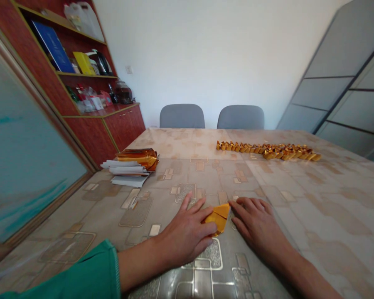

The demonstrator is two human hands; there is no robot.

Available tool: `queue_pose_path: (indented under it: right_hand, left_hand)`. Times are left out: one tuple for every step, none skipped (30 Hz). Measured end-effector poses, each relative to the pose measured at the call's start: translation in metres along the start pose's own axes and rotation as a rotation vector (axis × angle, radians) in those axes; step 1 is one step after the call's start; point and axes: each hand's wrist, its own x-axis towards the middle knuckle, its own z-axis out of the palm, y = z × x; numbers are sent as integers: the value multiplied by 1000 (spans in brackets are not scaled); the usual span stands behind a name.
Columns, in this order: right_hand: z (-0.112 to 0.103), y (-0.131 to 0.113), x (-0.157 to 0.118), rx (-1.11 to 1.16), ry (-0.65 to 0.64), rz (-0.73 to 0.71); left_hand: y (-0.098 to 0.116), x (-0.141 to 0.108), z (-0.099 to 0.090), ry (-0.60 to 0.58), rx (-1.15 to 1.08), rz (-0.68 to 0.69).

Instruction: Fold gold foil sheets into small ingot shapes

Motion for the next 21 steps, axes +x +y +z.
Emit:
queue_pose_path:
  right_hand:
    - [-4, -5, -1, 38, -10, -11]
    - [-8, -12, -2, 90, -25, -33]
    - [-13, -19, -4, 172, -74, -79]
    - [-16, -27, -7, 243, -150, -124]
    - [-18, -34, -9, 288, -197, -144]
    - [-20, -40, -12, 320, -230, -146]
    - [-20, -45, -14, 339, -259, -142]
    - [-19, -49, -15, 347, -276, -133]
    - [-17, -52, -16, 348, -287, -126]
    - [-14, -54, -16, 344, -291, -122]
    - [-10, -55, -16, 337, -285, -117]
    - [-6, -56, -15, 329, -272, -112]
    - [-2, -58, -14, 320, -254, -103]
    - [2, -59, -13, 310, -234, -94]
    - [6, -60, -13, 297, -212, -84]
    - [10, -61, -12, 283, -194, -76]
    - [13, -61, -11, 267, -179, -69]
    - [14, -61, -11, 256, -168, -64]
    - [15, -61, -11, 255, -164, -61]
    - [15, -60, -11, 263, -168, -59]
    - [13, -58, -11, 280, -179, -60]
  left_hand:
    - [-3, 1, -5, -16, -16, 23]
    - [-8, 2, -10, -36, -32, 53]
    - [-13, 3, -15, -58, -48, 94]
    - [-18, 5, -20, -84, -60, 134]
    - [-22, 5, -24, -101, -63, 175]
    - [-26, 6, -26, -102, -54, 211]
    - [-28, 5, -26, -82, -30, 218]
    - [-28, 3, -25, -39, 5, 193]
    - [-27, 1, -21, 17, 47, 139]
    - [-24, -3, -16, 89, 88, 66]
    - [-20, -8, -10, 133, 120, -12]
    - [-15, -13, -4, 137, 128, -36]
    - [-10, -18, 1, 134, 121, -14]
    - [-6, -22, 5, 152, 116, -29]
    - [-2, -26, 8, 166, 109, -39]
    - [1, -29, 9, 171, 98, -44]
    - [2, -31, 8, 174, 93, -50]
    - [2, -32, 7, 173, 87, -45]
    - [2, -34, 5, 170, 80, -37]
    - [0, -35, 3, 168, 76, -33]
    - [-2, -36, 2, 169, 74, -32]
